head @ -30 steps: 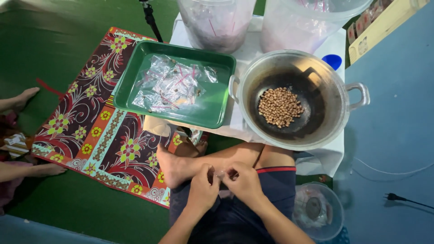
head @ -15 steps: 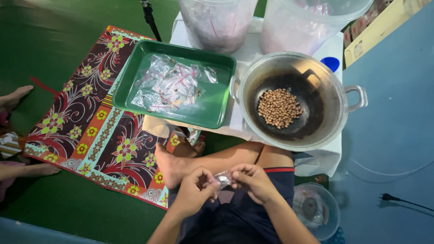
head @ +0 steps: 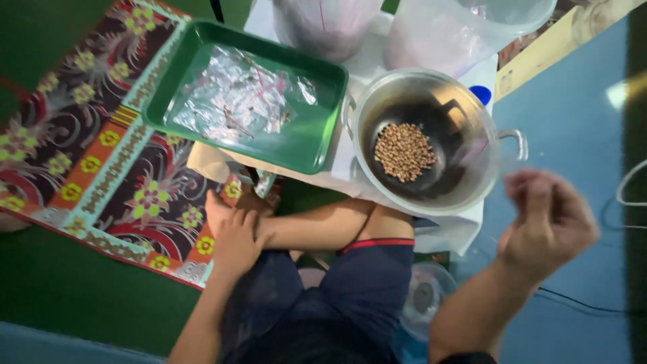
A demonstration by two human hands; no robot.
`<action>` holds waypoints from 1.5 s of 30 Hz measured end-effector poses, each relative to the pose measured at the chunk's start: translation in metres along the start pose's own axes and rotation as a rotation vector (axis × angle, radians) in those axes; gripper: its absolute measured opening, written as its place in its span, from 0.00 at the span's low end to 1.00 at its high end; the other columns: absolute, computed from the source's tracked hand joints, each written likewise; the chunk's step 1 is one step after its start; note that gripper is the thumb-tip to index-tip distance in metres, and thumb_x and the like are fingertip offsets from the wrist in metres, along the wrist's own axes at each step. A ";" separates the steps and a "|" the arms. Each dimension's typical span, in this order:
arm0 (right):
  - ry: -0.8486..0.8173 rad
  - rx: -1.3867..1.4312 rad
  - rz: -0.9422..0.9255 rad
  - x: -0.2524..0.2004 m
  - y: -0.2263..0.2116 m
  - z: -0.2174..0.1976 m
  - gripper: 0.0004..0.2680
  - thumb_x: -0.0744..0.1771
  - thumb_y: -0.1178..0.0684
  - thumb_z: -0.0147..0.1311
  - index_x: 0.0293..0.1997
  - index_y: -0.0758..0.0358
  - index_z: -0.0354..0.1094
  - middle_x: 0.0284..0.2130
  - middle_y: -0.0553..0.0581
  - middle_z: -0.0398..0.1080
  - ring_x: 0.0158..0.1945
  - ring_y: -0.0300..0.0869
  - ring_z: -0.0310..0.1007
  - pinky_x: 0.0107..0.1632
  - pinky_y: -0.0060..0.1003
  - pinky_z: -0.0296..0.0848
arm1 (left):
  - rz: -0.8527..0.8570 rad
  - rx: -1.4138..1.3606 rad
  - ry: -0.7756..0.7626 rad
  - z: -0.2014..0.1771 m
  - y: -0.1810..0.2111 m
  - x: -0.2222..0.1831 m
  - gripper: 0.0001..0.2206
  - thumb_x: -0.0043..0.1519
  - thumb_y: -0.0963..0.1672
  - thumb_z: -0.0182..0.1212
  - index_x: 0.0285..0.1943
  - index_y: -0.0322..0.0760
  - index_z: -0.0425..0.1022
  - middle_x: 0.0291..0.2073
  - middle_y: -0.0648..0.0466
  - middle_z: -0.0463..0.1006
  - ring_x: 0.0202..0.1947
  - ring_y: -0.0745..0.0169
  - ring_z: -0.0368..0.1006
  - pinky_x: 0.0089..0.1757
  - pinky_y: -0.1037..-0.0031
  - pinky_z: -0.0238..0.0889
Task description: Manually scooping small snacks from a large bowl into individual plastic bags and placing them on a tray.
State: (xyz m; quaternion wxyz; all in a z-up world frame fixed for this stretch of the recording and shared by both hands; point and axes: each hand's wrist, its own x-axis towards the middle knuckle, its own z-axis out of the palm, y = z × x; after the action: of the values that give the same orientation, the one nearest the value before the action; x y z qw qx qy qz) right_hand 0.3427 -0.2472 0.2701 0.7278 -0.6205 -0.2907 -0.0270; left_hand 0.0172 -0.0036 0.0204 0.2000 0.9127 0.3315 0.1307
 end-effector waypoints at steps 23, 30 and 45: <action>0.176 0.383 0.300 0.205 0.076 0.033 0.06 0.64 0.65 0.61 0.41 0.80 0.77 0.33 0.66 0.77 0.35 0.46 0.80 0.48 0.34 0.85 | 0.021 0.234 0.344 -0.003 0.010 -0.004 0.17 0.58 0.52 0.63 0.46 0.39 0.77 0.44 0.49 0.77 0.47 0.49 0.72 0.50 0.65 0.62; 0.057 0.468 0.426 0.177 0.063 0.058 0.22 0.64 0.60 0.57 0.64 0.83 0.62 0.57 0.82 0.70 0.56 0.60 0.79 0.64 0.49 0.81 | -0.016 0.227 0.367 -0.007 0.013 -0.004 0.16 0.59 0.52 0.64 0.46 0.39 0.77 0.43 0.48 0.76 0.48 0.49 0.72 0.50 0.65 0.61; -1.095 -0.446 -0.056 -0.035 0.092 0.257 0.16 0.65 0.57 0.60 0.60 0.62 0.67 0.52 0.55 0.72 0.54 0.44 0.72 0.55 0.39 0.74 | -0.027 0.237 0.345 -0.002 0.001 -0.010 0.21 0.57 0.54 0.62 0.53 0.43 0.77 0.44 0.49 0.73 0.52 0.49 0.70 0.50 0.63 0.59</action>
State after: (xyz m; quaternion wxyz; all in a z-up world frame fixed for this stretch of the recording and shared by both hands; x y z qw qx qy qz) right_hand 0.2504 -0.0014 0.1879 0.3229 -0.6741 -0.6277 0.2175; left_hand 0.0097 -0.0107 0.0213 0.0334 0.8895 0.3859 0.2425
